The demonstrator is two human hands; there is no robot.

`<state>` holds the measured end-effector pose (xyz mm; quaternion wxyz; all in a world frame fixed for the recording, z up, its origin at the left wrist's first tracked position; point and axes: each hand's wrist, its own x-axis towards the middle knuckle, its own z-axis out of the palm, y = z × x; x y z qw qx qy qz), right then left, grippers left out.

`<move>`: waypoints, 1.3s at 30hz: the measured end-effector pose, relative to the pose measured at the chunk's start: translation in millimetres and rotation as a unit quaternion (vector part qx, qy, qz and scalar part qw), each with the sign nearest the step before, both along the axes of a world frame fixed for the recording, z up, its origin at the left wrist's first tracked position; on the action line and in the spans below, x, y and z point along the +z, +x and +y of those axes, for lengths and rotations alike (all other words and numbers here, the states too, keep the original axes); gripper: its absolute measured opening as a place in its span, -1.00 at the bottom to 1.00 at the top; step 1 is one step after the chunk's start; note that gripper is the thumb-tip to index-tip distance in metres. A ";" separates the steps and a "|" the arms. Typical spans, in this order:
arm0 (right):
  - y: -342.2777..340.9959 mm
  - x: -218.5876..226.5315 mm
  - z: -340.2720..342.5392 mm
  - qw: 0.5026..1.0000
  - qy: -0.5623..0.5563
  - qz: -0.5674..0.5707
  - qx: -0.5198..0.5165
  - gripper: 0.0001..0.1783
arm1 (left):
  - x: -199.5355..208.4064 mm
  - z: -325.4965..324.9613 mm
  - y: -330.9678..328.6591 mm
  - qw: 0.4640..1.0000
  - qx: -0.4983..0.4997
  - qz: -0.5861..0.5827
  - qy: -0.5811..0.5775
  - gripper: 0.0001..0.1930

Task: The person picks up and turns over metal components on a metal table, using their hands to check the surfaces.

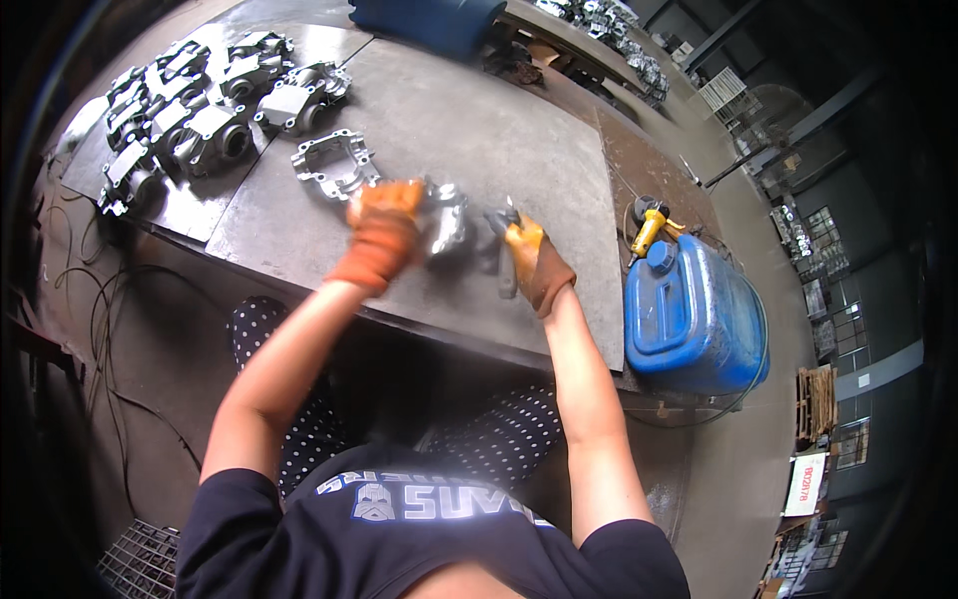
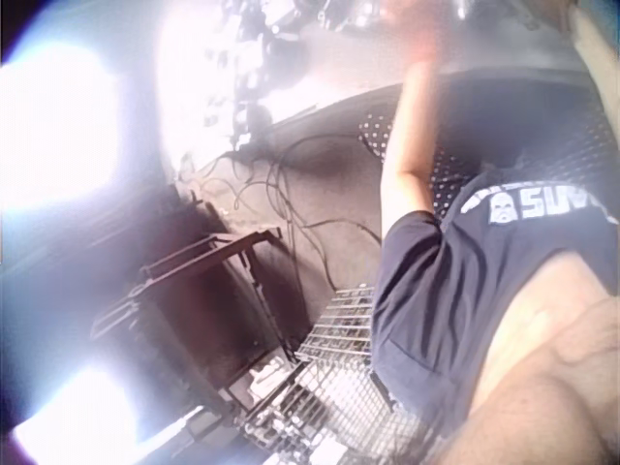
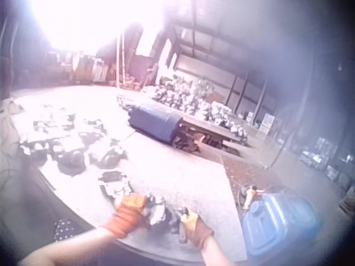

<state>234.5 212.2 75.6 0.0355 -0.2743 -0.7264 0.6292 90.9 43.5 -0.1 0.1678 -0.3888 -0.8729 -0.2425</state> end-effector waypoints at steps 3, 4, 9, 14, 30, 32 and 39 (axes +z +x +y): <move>11.7 -17.9 16.5 0.998 -0.031 -0.040 -0.041 -0.55 | -22.5 34.4 59.0 1.000 0.028 -0.004 0.009 -0.51; 17.1 -17.3 19.2 0.994 -0.061 -0.059 -0.063 -0.55 | -29.9 39.6 60.1 0.999 0.030 -0.007 -0.005 -0.45; 34.3 -4.9 31.0 0.991 -0.027 -0.127 0.039 -0.49 | -20.6 -0.3 50.8 0.997 -0.044 -0.065 0.022 -0.58; 24.7 -21.0 5.6 0.924 0.334 -0.047 0.179 -0.56 | -18.2 -84.6 -8.7 0.954 -0.292 -0.052 0.043 -0.69; -36.7 -68.2 -56.4 0.516 0.834 -0.006 0.198 -0.84 | -18.6 -76.4 68.4 0.993 0.049 -0.108 0.007 -0.68; -36.5 -68.2 -63.5 0.516 0.838 -0.044 0.173 -0.83 | -19.7 -76.4 67.9 0.992 0.049 -0.115 0.008 -0.69; -38.4 -66.7 -74.1 0.482 0.856 -0.089 0.162 -0.80 | -24.2 -76.4 66.9 0.995 0.059 -0.081 0.028 -0.68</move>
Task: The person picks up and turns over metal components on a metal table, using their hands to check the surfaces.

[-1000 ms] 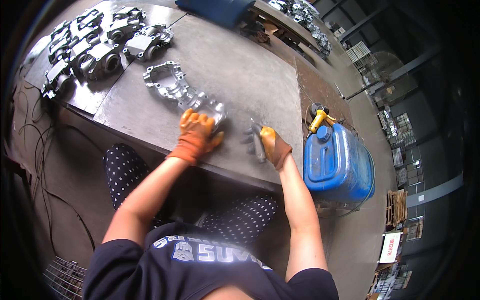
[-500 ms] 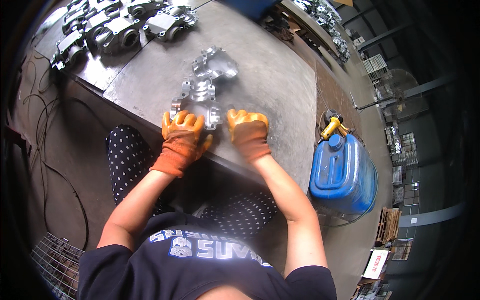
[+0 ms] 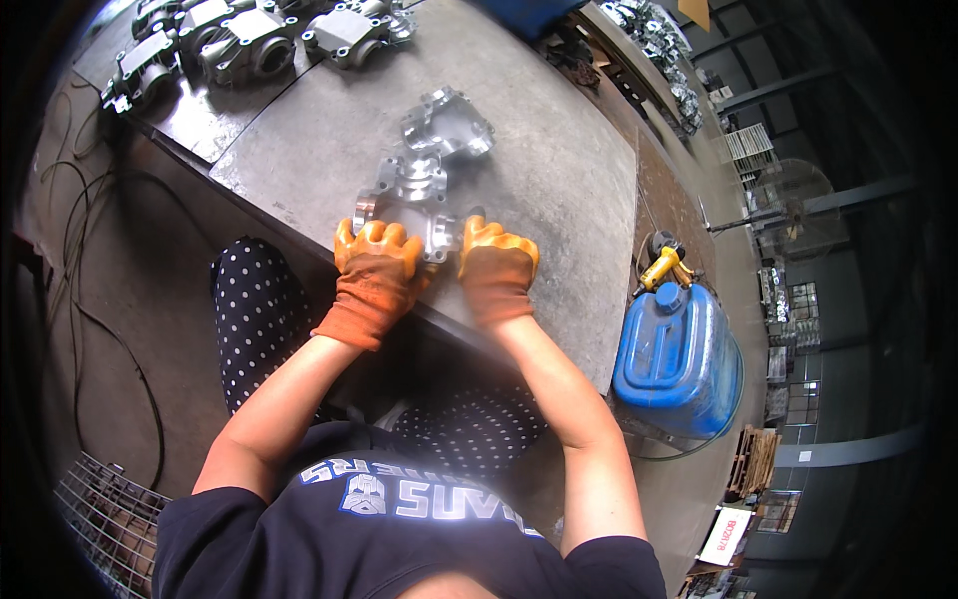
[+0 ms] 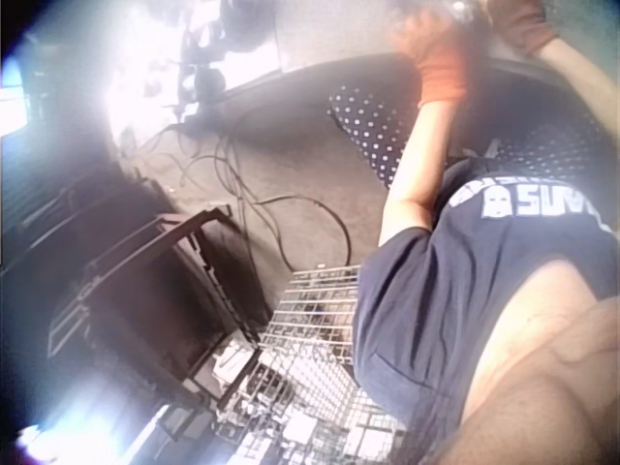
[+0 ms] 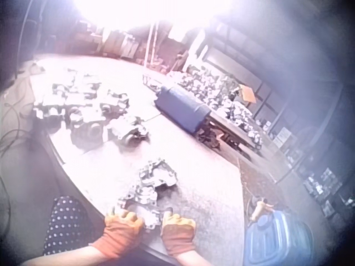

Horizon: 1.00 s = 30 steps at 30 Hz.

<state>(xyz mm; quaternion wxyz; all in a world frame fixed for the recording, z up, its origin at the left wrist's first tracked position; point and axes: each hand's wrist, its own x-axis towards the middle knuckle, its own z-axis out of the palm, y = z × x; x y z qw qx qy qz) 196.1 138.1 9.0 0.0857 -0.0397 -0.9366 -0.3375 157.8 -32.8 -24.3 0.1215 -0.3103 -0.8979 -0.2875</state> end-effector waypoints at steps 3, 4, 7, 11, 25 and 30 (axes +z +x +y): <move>-1.2 0.3 -6.7 0.999 0.007 -0.020 -0.036 -0.71 | 2.1 -0.7 -0.6 1.000 -0.007 -0.024 0.004 -0.70; -1.3 -2.0 -6.7 0.999 0.009 -0.017 -0.038 -0.72 | 2.3 -0.5 -0.7 0.999 -0.012 -0.038 0.004 -0.70; -5.5 -11.4 -5.3 0.998 -0.013 -0.018 -0.051 -0.74 | 0.3 -0.7 -0.7 0.999 -0.013 -0.031 0.006 -0.71; -13.0 -6.6 -11.9 0.996 0.029 -0.046 -0.072 -0.73 | -8.3 -1.0 -6.8 0.998 -0.007 0.038 0.044 -0.72; -23.6 53.4 -49.1 0.944 -0.029 -0.297 -0.141 -0.85 | -4.8 -27.6 -35.9 0.991 -0.126 0.023 0.038 -0.73; -36.6 81.0 -60.5 0.898 -0.063 -0.417 -0.123 -0.81 | -12.2 -46.9 -51.1 0.984 -0.174 0.040 0.017 -0.71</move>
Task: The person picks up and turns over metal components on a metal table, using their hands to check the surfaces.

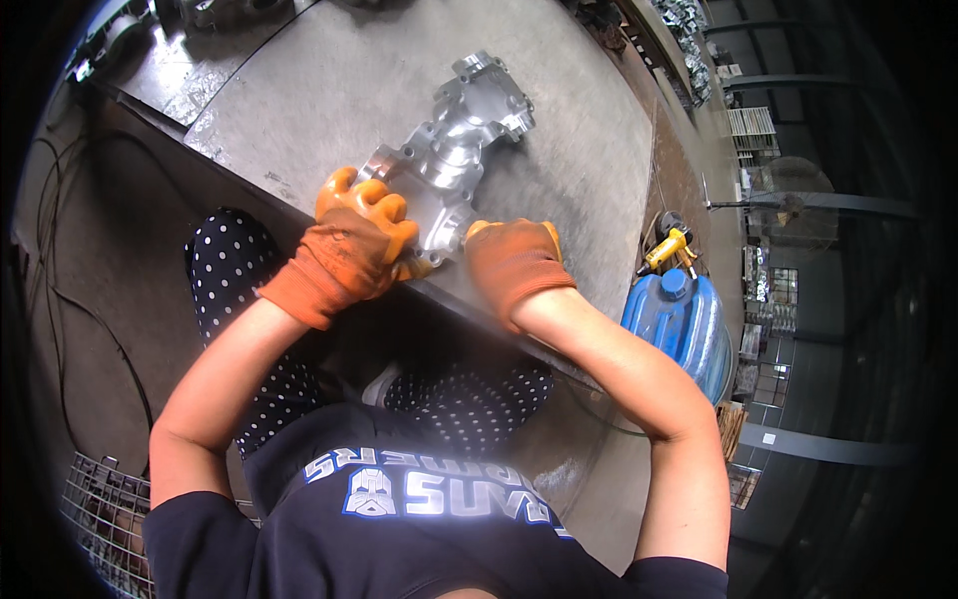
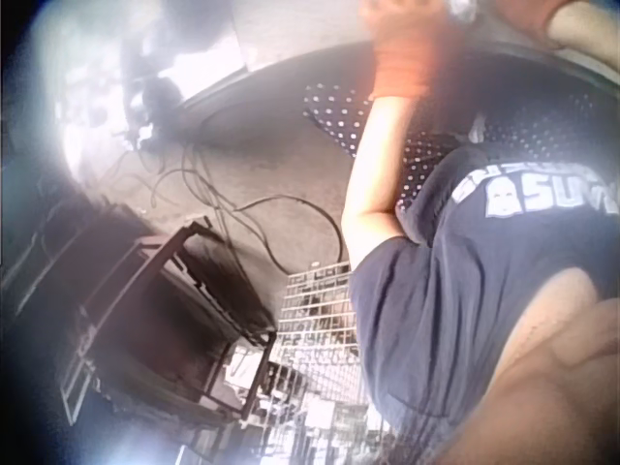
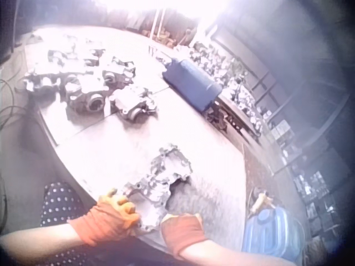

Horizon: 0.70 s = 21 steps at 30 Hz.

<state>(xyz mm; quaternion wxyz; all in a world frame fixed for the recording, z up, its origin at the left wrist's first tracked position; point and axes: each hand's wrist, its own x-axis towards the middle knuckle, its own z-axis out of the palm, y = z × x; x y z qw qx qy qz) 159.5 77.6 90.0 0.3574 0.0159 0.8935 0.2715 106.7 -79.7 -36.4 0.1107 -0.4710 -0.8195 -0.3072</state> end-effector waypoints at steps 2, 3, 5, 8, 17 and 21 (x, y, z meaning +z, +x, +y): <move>4.1 -8.1 4.6 0.999 -0.036 0.025 -0.003 -0.79 | 0.7 -8.1 -5.9 0.999 -0.031 -0.003 -0.029 -0.70; 5.6 -8.3 5.6 0.999 -0.046 0.003 0.005 -0.79 | 0.2 -11.6 -9.3 0.999 -0.044 0.009 -0.030 -0.69; 7.5 -5.6 8.1 0.997 -0.065 -0.040 0.019 -0.81 | 3.8 -14.2 -18.0 0.995 -0.089 -0.015 -0.046 -0.70; 11.4 -12.3 23.5 0.985 -0.157 -0.025 0.073 -0.80 | 5.1 -20.7 -27.6 0.991 -0.132 -0.004 -0.025 -0.69; -9.4 -9.3 40.4 0.951 -0.270 -0.123 0.092 -0.77 | 14.3 -22.9 -40.9 0.982 -0.183 -0.029 -0.033 -0.68; -12.9 -16.4 56.8 0.925 -0.338 -0.146 0.093 -0.70 | 15.0 -22.3 -43.2 0.980 -0.192 -0.024 -0.033 -0.69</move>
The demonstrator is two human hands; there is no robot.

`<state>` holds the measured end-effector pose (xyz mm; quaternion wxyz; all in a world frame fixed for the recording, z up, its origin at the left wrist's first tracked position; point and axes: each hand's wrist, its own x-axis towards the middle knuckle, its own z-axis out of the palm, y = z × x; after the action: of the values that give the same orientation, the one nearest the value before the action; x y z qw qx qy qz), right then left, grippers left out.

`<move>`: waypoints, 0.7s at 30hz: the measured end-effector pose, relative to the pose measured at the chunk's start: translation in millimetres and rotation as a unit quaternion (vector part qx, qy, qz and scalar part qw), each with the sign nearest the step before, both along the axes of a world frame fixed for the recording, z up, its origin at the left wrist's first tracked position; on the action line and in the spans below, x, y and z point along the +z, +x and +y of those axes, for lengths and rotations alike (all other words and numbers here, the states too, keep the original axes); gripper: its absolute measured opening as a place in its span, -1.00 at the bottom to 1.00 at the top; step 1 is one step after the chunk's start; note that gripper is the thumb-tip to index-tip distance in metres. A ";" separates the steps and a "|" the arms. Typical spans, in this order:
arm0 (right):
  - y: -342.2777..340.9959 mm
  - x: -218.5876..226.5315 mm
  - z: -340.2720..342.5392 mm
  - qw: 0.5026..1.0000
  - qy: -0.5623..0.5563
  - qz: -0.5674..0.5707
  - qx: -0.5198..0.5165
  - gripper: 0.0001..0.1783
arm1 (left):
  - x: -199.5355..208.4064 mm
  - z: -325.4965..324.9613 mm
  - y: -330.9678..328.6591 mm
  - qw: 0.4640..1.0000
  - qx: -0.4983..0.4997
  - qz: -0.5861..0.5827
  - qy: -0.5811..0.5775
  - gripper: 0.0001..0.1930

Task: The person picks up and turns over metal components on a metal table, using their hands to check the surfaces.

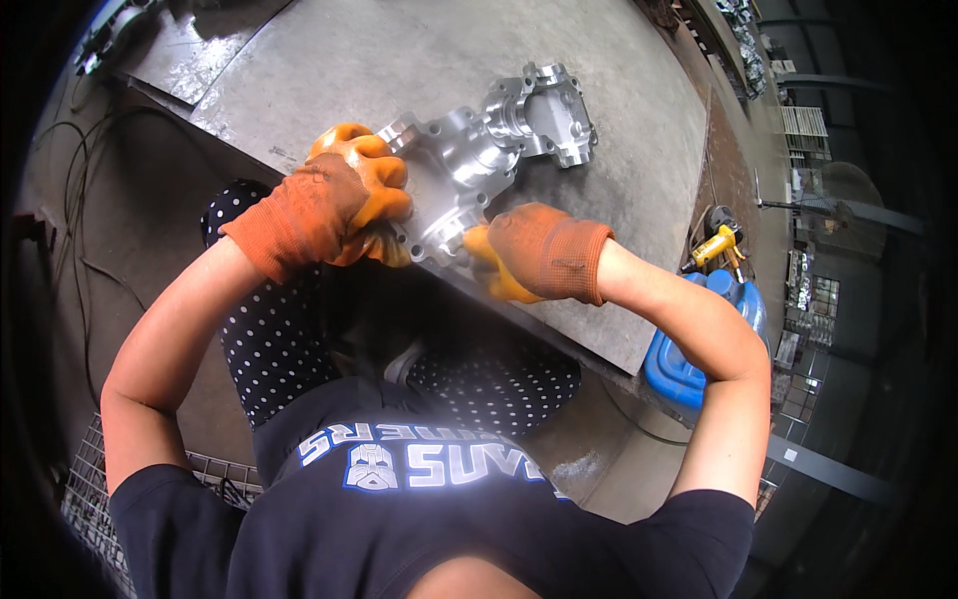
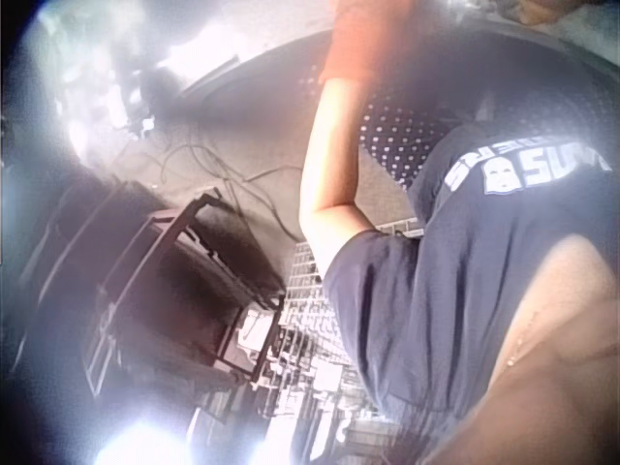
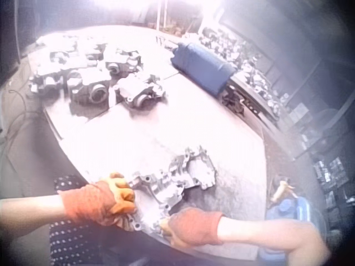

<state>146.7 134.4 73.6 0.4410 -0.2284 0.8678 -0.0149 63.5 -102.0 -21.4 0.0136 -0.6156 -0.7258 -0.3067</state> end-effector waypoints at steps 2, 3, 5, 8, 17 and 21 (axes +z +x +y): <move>-2.0 1.6 2.3 1.000 -0.029 -0.004 -0.007 -0.66 | -1.6 -2.5 0.5 1.000 0.004 -0.004 -0.002 -0.71; 1.2 -3.7 8.5 0.996 -0.083 0.003 -0.038 -0.65 | -2.4 -2.7 1.0 1.000 0.004 -0.006 -0.003 -0.72; 12.1 -16.8 23.4 0.977 -0.188 0.019 -0.102 -0.63 | -1.4 2.1 -1.7 1.000 0.014 -0.021 0.015 -0.74; 31.5 -10.1 20.7 0.910 -0.323 0.061 -0.254 -0.61 | 2.3 13.5 9.9 0.996 0.082 -0.027 -0.003 -0.75; 138.8 -17.2 112.5 0.832 -0.098 0.309 -0.451 -0.68 | 26.9 113.1 154.9 0.968 0.122 -0.197 0.100 -0.29; 143.9 -3.6 112.4 0.863 0.190 0.369 -0.288 -0.71 | 9.6 131.0 127.6 0.989 0.135 0.057 0.031 -0.21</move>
<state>290.6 246.8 70.0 0.0998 0.1308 0.9803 0.1092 191.1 29.0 -11.8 0.1153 -0.5276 -0.7907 -0.2883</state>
